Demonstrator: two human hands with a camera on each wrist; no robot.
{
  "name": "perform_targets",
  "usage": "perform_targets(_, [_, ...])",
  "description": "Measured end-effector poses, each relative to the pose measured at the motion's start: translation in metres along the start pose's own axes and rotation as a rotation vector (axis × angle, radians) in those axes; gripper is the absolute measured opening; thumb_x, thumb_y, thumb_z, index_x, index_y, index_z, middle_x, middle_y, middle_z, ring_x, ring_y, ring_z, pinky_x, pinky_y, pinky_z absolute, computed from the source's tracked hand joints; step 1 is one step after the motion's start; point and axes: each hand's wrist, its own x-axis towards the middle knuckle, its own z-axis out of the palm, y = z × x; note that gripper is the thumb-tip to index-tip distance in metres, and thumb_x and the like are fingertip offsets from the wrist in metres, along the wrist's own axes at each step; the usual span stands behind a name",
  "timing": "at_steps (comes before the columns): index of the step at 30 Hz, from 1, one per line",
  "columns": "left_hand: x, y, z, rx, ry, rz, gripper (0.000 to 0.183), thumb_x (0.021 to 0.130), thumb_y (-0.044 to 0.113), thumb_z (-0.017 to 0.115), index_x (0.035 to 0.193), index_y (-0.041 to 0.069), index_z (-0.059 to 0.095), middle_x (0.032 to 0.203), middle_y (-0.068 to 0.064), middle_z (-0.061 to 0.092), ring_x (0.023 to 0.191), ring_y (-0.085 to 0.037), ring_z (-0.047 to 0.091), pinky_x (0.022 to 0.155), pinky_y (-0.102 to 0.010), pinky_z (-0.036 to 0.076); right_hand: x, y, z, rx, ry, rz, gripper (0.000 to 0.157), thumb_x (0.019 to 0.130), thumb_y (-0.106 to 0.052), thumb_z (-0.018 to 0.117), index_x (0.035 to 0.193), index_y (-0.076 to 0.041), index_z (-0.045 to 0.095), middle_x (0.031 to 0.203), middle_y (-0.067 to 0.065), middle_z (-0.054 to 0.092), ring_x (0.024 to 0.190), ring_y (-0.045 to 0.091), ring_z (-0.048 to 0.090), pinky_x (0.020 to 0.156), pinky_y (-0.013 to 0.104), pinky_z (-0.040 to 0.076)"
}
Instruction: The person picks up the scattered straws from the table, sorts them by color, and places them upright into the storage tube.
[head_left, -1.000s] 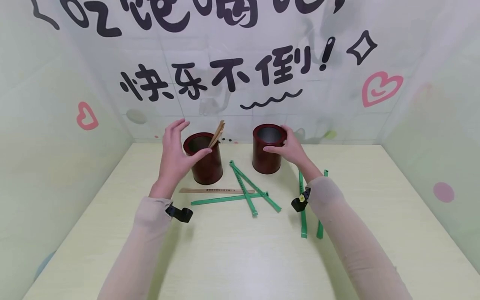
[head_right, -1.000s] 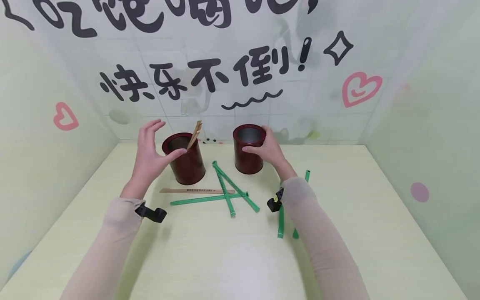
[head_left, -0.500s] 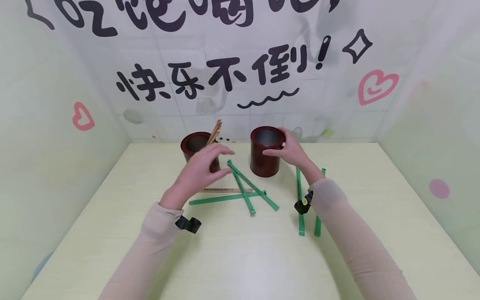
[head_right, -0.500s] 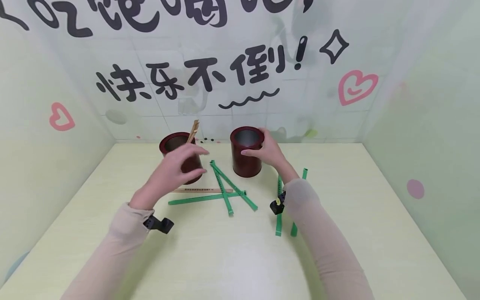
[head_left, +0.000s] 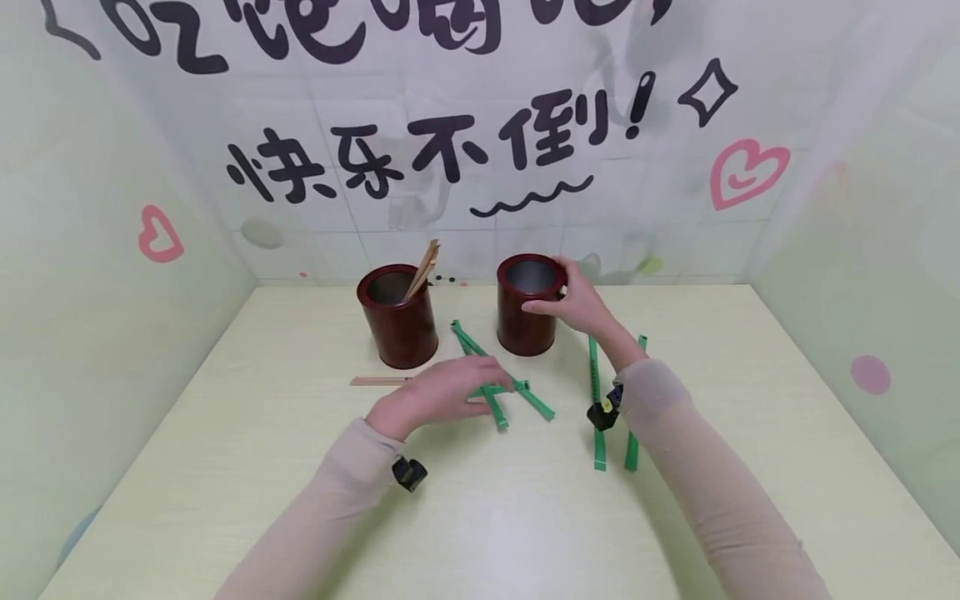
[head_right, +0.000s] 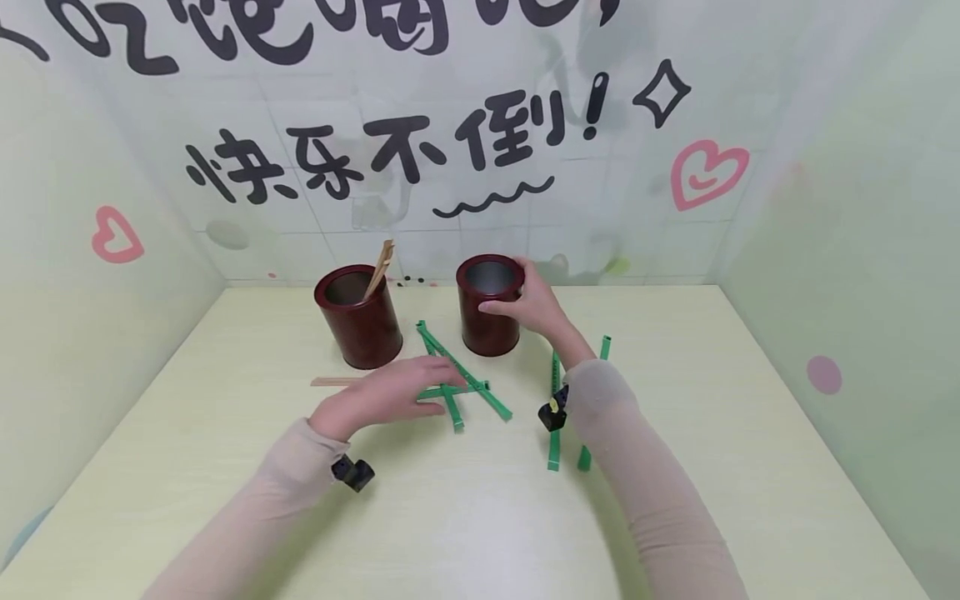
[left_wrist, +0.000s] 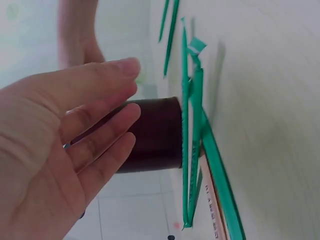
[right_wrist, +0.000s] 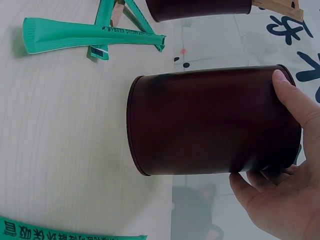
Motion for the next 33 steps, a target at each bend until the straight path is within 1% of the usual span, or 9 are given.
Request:
perform_targets(3, [0.005,0.005,0.006,0.057,-0.062,-0.001,0.031,0.089,0.014,0.074,0.120,0.018,0.069,0.125,0.001,0.065,0.121,-0.018,0.060,0.099,-0.034,0.053,0.000,0.000,0.000,-0.008,-0.001,0.005,0.096,0.083,-0.027,0.081,0.154,-0.004,0.021,0.153,0.017,0.037,0.139,0.034,0.042,0.113,0.051,0.041])
perform_targets(7, [0.012,0.009,0.015,0.130,-0.100,0.009,0.030,0.088,0.008,0.075,0.114,0.021,0.071,0.124,0.002,0.066,0.122,-0.018,0.060,0.097,-0.033,0.054,0.000,0.001,-0.001,-0.015,-0.002,0.011,0.097,0.083,-0.028,0.082,0.154,-0.004,0.021,0.153,0.017,0.037,0.138,0.034,0.043,0.112,0.051,0.043])
perform_targets(13, [0.018,0.009,0.025,0.188,-0.151,0.000,0.022,0.087,0.004,0.073,0.099,0.023,0.073,0.104,0.007,0.071,0.109,-0.013,0.063,0.086,-0.028,0.055,0.000,0.003,-0.002,-0.022,-0.005,0.009,0.097,0.083,-0.027,0.082,0.155,-0.005,0.022,0.153,0.016,0.038,0.137,0.034,0.044,0.112,0.050,0.043])
perform_targets(15, [0.018,0.009,0.025,0.197,-0.157,-0.003,0.023,0.086,0.003,0.073,0.096,0.023,0.073,0.102,0.008,0.071,0.106,-0.013,0.063,0.085,-0.028,0.054,-0.001,0.003,-0.002,-0.022,-0.003,0.006,0.096,0.082,-0.027,0.082,0.154,-0.005,0.023,0.152,0.016,0.039,0.136,0.033,0.045,0.111,0.050,0.044])
perform_targets(17, [0.018,0.008,0.024,0.204,-0.135,0.004,0.022,0.086,0.003,0.074,0.095,0.023,0.073,0.103,0.007,0.069,0.105,-0.013,0.064,0.084,-0.027,0.055,-0.001,0.003,-0.002,-0.017,-0.005,0.001,0.095,0.082,-0.026,0.083,0.154,-0.005,0.023,0.151,0.015,0.040,0.135,0.033,0.046,0.110,0.050,0.044])
perform_targets(20, [0.015,0.006,0.015,0.202,-0.036,0.023,0.019,0.086,0.006,0.076,0.095,0.023,0.073,0.101,0.006,0.067,0.101,-0.012,0.064,0.082,-0.027,0.056,-0.003,0.002,-0.001,-0.008,-0.011,-0.002,0.095,0.082,-0.025,0.083,0.154,-0.005,0.023,0.151,0.016,0.040,0.135,0.033,0.046,0.110,0.050,0.045])
perform_targets(22, [0.013,0.004,0.006,0.209,0.066,0.047,0.017,0.086,0.008,0.077,0.094,0.022,0.072,0.100,0.005,0.065,0.097,-0.011,0.064,0.080,-0.026,0.056,-0.004,0.002,-0.001,0.000,-0.012,0.002,0.095,0.082,-0.025,0.083,0.154,-0.006,0.023,0.151,0.015,0.040,0.136,0.033,0.045,0.111,0.050,0.044])
perform_targets(27, [0.003,0.000,-0.019,0.228,0.339,0.112,0.019,0.086,0.005,0.076,0.094,0.020,0.070,0.099,0.005,0.065,0.090,-0.010,0.064,0.076,-0.023,0.056,-0.004,0.003,-0.001,-0.002,-0.010,0.013,0.095,0.082,-0.027,0.083,0.154,-0.008,0.023,0.152,0.014,0.039,0.137,0.033,0.044,0.111,0.050,0.044])
perform_targets(33, [-0.009,-0.001,-0.051,0.209,0.598,0.156,0.018,0.086,-0.004,0.072,0.096,0.011,0.068,0.098,-0.002,0.065,0.093,-0.015,0.065,0.082,-0.026,0.058,-0.004,0.002,-0.002,0.002,-0.014,0.011,0.097,0.082,-0.027,0.083,0.155,-0.008,0.022,0.153,0.014,0.038,0.138,0.033,0.043,0.111,0.051,0.044])
